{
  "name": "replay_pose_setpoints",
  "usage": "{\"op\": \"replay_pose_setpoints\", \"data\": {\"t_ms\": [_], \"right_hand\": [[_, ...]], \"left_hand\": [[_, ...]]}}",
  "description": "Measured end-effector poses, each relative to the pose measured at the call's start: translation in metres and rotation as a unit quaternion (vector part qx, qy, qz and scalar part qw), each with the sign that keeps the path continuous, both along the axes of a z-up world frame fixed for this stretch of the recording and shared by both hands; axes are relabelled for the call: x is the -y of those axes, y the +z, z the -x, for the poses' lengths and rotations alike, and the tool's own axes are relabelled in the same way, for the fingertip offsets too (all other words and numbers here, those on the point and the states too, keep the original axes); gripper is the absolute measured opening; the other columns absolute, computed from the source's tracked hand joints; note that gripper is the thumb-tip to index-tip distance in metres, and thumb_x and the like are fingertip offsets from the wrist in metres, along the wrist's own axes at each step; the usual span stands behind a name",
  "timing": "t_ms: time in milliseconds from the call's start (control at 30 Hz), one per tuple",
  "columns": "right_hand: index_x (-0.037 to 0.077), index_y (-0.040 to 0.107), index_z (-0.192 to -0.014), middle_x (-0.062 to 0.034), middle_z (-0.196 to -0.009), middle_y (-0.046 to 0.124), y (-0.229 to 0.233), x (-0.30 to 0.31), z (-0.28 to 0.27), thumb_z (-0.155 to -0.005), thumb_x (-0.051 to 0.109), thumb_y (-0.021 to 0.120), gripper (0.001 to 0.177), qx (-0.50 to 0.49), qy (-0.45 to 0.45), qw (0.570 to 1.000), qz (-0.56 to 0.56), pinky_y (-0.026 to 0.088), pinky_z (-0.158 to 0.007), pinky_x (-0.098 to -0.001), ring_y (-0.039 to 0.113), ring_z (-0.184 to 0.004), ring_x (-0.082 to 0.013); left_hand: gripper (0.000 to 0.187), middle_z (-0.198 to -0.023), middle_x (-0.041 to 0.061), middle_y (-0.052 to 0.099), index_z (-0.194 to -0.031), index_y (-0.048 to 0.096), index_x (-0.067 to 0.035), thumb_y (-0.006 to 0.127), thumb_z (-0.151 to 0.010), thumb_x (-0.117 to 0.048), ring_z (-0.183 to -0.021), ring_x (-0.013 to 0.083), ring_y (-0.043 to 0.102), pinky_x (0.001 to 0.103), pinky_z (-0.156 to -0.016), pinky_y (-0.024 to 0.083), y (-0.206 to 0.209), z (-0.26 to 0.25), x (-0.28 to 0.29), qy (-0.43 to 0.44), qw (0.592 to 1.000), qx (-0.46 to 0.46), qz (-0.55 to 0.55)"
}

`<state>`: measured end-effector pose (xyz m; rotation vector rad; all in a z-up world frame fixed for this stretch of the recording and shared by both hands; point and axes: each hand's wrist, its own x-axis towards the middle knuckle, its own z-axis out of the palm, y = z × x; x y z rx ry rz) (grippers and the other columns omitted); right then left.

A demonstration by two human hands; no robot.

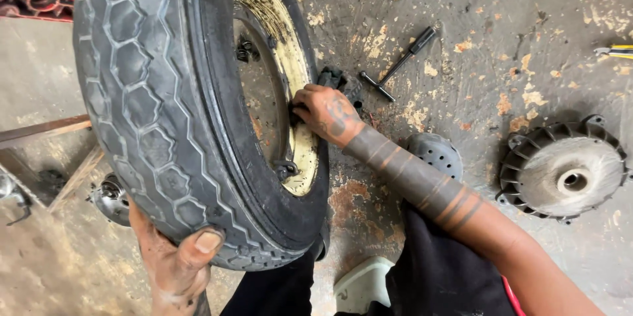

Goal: Cleaning the inner rim of a motorcycle tire using a utility knife and a cloth

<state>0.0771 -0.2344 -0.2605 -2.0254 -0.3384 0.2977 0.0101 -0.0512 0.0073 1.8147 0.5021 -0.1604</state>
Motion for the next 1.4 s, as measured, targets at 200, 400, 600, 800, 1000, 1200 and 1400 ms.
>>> {"op": "replay_pose_setpoints", "data": {"t_ms": [200, 400, 600, 800, 1000, 1200, 1400], "right_hand": [[0.001, 0.062, -0.098, -0.0100, -0.087, 0.063, -0.037, -0.024, -0.024, -0.094, -0.002, 0.057, 0.007, 0.145, -0.067, 0.981, 0.111, 0.053, -0.041, -0.0266, 0.054, -0.052, -0.0183], [-0.001, 0.063, -0.110, -0.0173, -0.110, 0.068, -0.002, -0.009, -0.057, -0.083, 0.005, 0.065, 0.027, 0.243, -0.117, 0.960, 0.078, 0.057, -0.076, -0.0431, 0.068, -0.083, -0.0333], [0.003, 0.066, -0.095, -0.0132, -0.096, 0.067, 0.002, -0.004, -0.050, -0.094, -0.003, 0.057, 0.011, 0.062, -0.042, 0.997, 0.006, 0.062, -0.072, -0.0360, 0.068, -0.077, -0.0249], [0.002, 0.072, -0.088, -0.0108, -0.084, 0.076, -0.013, 0.005, -0.034, -0.087, -0.006, 0.062, 0.013, 0.033, 0.062, 0.993, -0.090, 0.062, -0.060, -0.0322, 0.071, -0.062, -0.0226], [0.005, 0.076, -0.095, -0.0071, -0.082, 0.079, 0.004, 0.005, -0.010, -0.087, -0.001, 0.069, 0.013, -0.087, 0.068, 0.993, -0.044, 0.064, -0.067, -0.0314, 0.076, -0.066, -0.0198], [0.001, 0.062, -0.104, -0.0094, -0.094, 0.063, -0.021, -0.016, 0.001, -0.097, 0.005, 0.060, 0.009, 0.107, -0.017, 0.990, 0.093, 0.055, -0.048, -0.0268, 0.060, -0.060, -0.0187], [-0.004, 0.057, -0.121, -0.0134, -0.096, 0.062, -0.037, -0.016, -0.040, -0.097, 0.000, 0.052, 0.025, 0.180, -0.088, 0.971, 0.130, 0.052, -0.042, -0.0300, 0.053, -0.054, -0.0185]], "left_hand": [[0.112, -0.161, 0.018, 0.034, -0.160, 0.019, -0.013, 0.068, -0.060, -0.011, -0.140, 0.0342, 0.042, 0.046, -0.114, 0.037, -0.004, 0.006, -0.007, -0.013, 1.000, -0.011, -0.019], [0.121, -0.152, 0.015, 0.048, -0.162, 0.025, -0.016, 0.078, -0.054, -0.003, -0.124, 0.0308, 0.055, 0.042, -0.103, 0.048, -0.007, 0.015, -0.013, 0.028, 0.998, 0.000, 0.064], [0.116, -0.153, 0.015, 0.047, -0.159, 0.029, -0.012, 0.071, -0.051, -0.003, -0.131, 0.0322, 0.052, 0.044, -0.110, 0.043, -0.007, 0.009, -0.018, 0.046, 0.997, 0.003, 0.066], [0.118, -0.157, 0.019, 0.038, -0.159, 0.020, -0.011, 0.065, -0.051, -0.005, -0.133, 0.0350, 0.047, 0.049, -0.111, 0.041, -0.005, 0.009, -0.012, 0.025, 0.999, -0.007, 0.028], [0.123, -0.154, 0.017, 0.044, -0.161, 0.021, -0.013, 0.072, -0.049, -0.004, -0.129, 0.0322, 0.052, 0.044, -0.112, 0.041, 0.004, 0.001, 0.006, -0.015, 0.999, -0.019, 0.039], [0.122, -0.157, 0.016, 0.042, -0.161, 0.022, -0.015, 0.071, -0.051, 0.000, -0.130, 0.0328, 0.051, 0.046, -0.110, 0.043, 0.005, 0.001, 0.003, -0.014, 0.998, -0.016, 0.051], [0.128, -0.154, 0.022, 0.043, -0.162, 0.017, -0.012, 0.077, -0.049, -0.005, -0.124, 0.0350, 0.055, 0.045, -0.101, 0.049, 0.001, 0.012, -0.005, -0.041, 0.999, -0.026, 0.010]]}}
